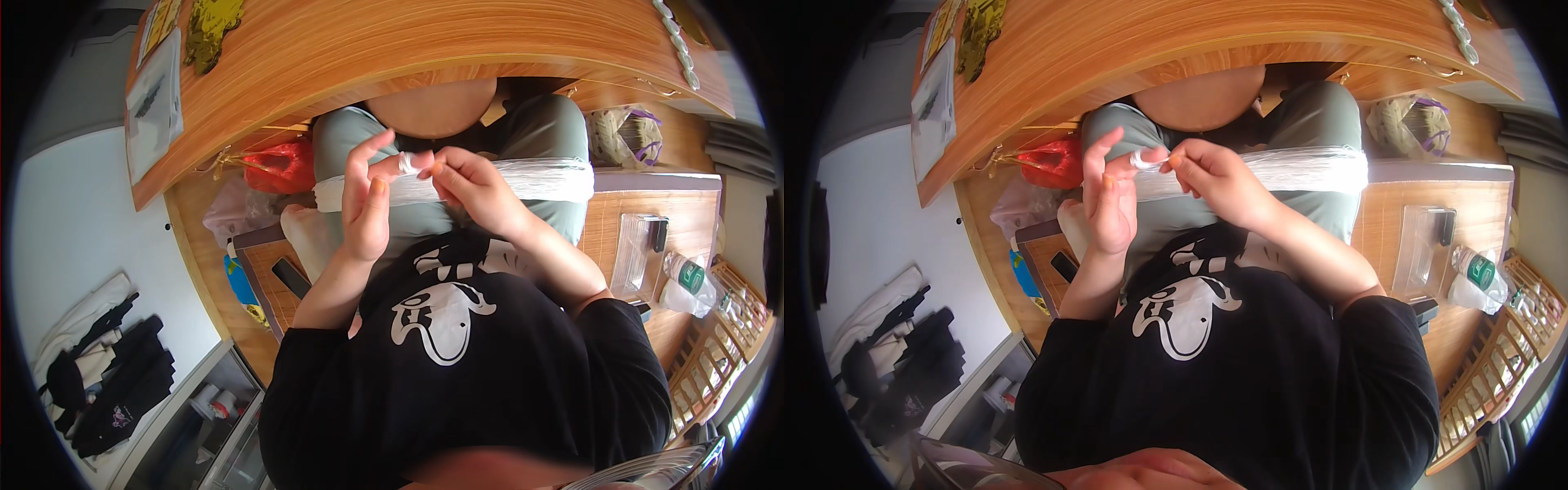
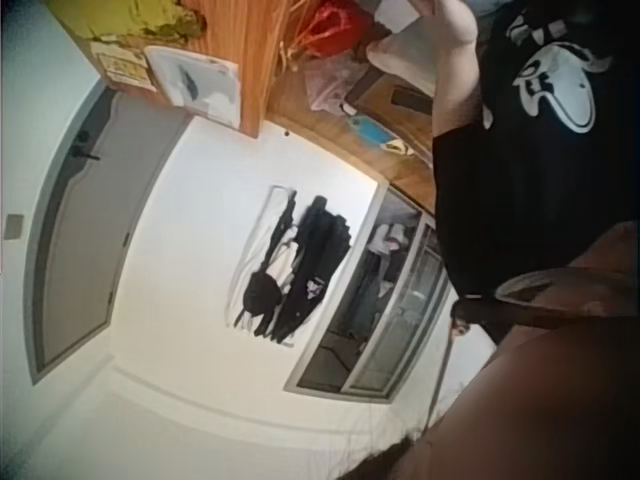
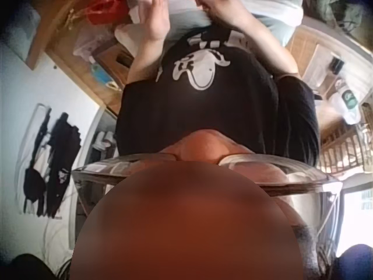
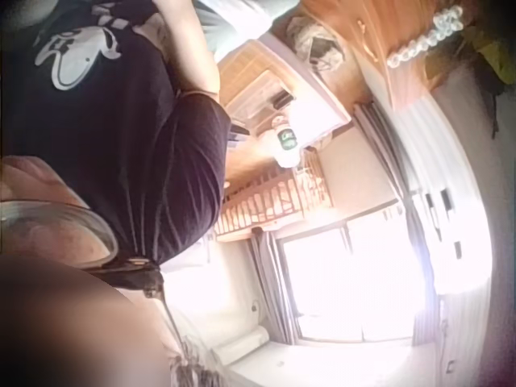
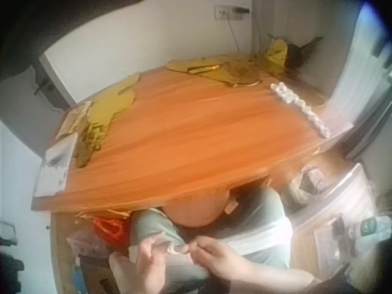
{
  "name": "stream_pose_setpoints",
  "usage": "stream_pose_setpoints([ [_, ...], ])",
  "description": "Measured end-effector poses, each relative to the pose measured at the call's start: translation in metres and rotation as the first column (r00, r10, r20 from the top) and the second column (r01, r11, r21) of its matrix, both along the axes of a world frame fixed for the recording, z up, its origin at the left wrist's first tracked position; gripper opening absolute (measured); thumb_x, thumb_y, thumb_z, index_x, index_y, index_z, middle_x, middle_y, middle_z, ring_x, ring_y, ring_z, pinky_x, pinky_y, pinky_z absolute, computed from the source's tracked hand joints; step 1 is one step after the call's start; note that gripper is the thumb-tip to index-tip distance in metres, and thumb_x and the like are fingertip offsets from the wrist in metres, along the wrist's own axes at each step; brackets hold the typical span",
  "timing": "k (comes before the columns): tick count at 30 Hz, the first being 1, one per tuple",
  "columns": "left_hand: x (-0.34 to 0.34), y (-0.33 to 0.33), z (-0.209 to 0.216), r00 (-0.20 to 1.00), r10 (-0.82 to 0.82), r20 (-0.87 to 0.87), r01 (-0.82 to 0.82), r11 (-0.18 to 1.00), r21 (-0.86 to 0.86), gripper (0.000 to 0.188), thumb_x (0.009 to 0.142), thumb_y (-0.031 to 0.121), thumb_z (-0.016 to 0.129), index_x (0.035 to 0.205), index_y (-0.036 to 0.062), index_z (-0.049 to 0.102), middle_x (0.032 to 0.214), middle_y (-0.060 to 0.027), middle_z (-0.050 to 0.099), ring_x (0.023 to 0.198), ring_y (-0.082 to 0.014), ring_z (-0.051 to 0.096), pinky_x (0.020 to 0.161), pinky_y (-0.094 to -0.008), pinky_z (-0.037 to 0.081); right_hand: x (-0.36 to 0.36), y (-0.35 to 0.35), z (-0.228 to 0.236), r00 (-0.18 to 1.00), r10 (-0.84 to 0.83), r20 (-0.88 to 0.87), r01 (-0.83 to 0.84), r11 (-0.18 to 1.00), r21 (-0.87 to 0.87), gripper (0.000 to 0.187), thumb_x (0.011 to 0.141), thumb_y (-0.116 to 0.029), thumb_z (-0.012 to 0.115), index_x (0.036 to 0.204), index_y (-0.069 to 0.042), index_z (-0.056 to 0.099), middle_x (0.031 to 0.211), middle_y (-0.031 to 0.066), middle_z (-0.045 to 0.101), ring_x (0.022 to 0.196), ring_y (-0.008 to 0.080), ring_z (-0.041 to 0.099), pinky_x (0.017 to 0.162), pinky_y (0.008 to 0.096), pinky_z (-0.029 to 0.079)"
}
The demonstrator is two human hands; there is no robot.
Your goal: The recorder winds white string around their legs and attaches small white plastic rings to the string while sitting at a desk.
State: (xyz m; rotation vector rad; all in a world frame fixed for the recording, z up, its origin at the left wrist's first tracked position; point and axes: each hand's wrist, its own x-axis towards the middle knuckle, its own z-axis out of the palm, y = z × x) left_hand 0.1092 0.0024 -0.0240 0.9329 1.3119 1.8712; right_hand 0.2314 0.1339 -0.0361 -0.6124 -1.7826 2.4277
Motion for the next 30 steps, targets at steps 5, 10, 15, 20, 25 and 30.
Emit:
stream_pose_setpoints([
  [5, -0.009, -0.014, -0.015, 0.984, -0.148, -0.102, 0.14, 0.987, -0.081, 0.034, 0.102, 0.028, 0.044, 0.122, -0.0004, 0.047, 0.094, -0.0149, 0.07, 0.089, -0.0178, 0.061, 0.087, -0.0341, 0.043, -0.002, 0.004, 0.003, 0.989, -0.09, -0.12, 0.091, 0.996, 0.002, 0.018, 0.099, -0.018, 0.057, 0.097, 0.0, 0.061, 0.086, 0.0002, 0.063, 0.08, 0.0062, 0.056, 0.07, 0.0229, 0.047],
  [10, -0.008, -0.004, -0.015, 0.633, 0.0, -0.774, -0.167, 0.977, -0.136, 0.035, 0.093, 0.018, 0.058, 0.124, 0.0029, 0.052, 0.088, -0.0096, 0.071, 0.085, -0.0258, 0.061, 0.092, -0.0372, 0.038, -0.006, 0.002, 0.007, 0.991, -0.132, -0.036, 0.135, 0.911, 0.39, 0.01, 0.09, -0.011, 0.068, 0.09, -0.002, 0.067, 0.089, 0.0037, 0.066, 0.084, 0.0129, 0.06, 0.073, 0.026, 0.048],
  [15, 0.002, -0.001, -0.019, 0.69, 0.058, -0.721, -0.22, 0.966, -0.133, 0.044, 0.094, 0.012, 0.054, 0.136, 0.0004, 0.044, 0.087, -0.0079, 0.071, 0.085, -0.0204, 0.062, 0.095, -0.0357, 0.039, -0.008, 0.0, -0.004, 0.931, -0.174, -0.321, 0.356, 0.628, 0.692, 0.01, 0.078, -0.008, 0.076, 0.085, -0.005, 0.071, 0.091, 0.0071, 0.067, 0.082, 0.0221, 0.061, 0.073, 0.031, 0.049],
  [20, 0.013, -0.001, -0.014, 0.959, 0.127, -0.253, -0.176, 0.967, -0.182, 0.048, 0.098, 0.006, 0.047, 0.143, -0.0015, 0.032, 0.085, -0.0021, 0.069, 0.088, -0.0079, 0.06, 0.098, -0.0343, 0.039, -0.004, -0.004, -0.004, 0.871, -0.05, -0.49, 0.482, 0.287, 0.828, 0.029, 0.068, -0.015, 0.081, 0.095, -0.01, 0.073, 0.103, 0.005, 0.068, 0.088, 0.0223, 0.062, 0.075, 0.0345, 0.048],
  [25, 0.016, 0.0, -0.006, 0.982, 0.159, -0.101, -0.171, 0.978, -0.122, 0.049, 0.098, 0.009, 0.051, 0.143, -0.0005, 0.032, 0.087, -0.0032, 0.07, 0.089, -0.0056, 0.06, 0.099, -0.0335, 0.038, 0.006, -0.008, -0.008, 0.835, 0.03, -0.55, 0.55, 0.01, 0.835, 0.039, 0.067, -0.025, 0.081, 0.105, -0.018, 0.073, 0.112, 0.0026, 0.067, 0.095, 0.0233, 0.061, 0.084, 0.0381, 0.046],
  [30, 0.016, 0.001, 0.006, 0.999, 0.051, -0.018, -0.053, 0.99, -0.129, 0.053, 0.096, 0.009, 0.057, 0.142, 0.0003, 0.032, 0.096, -0.0088, 0.072, 0.098, -0.0088, 0.063, 0.098, -0.0328, 0.041, 0.011, -0.009, -0.014, 0.807, -0.012, -0.59, 0.584, -0.138, 0.8, 0.029, 0.072, -0.03, 0.079, 0.101, -0.031, 0.074, 0.119, -0.0046, 0.067, 0.095, 0.0168, 0.06, 0.095, 0.0404, 0.037],
])
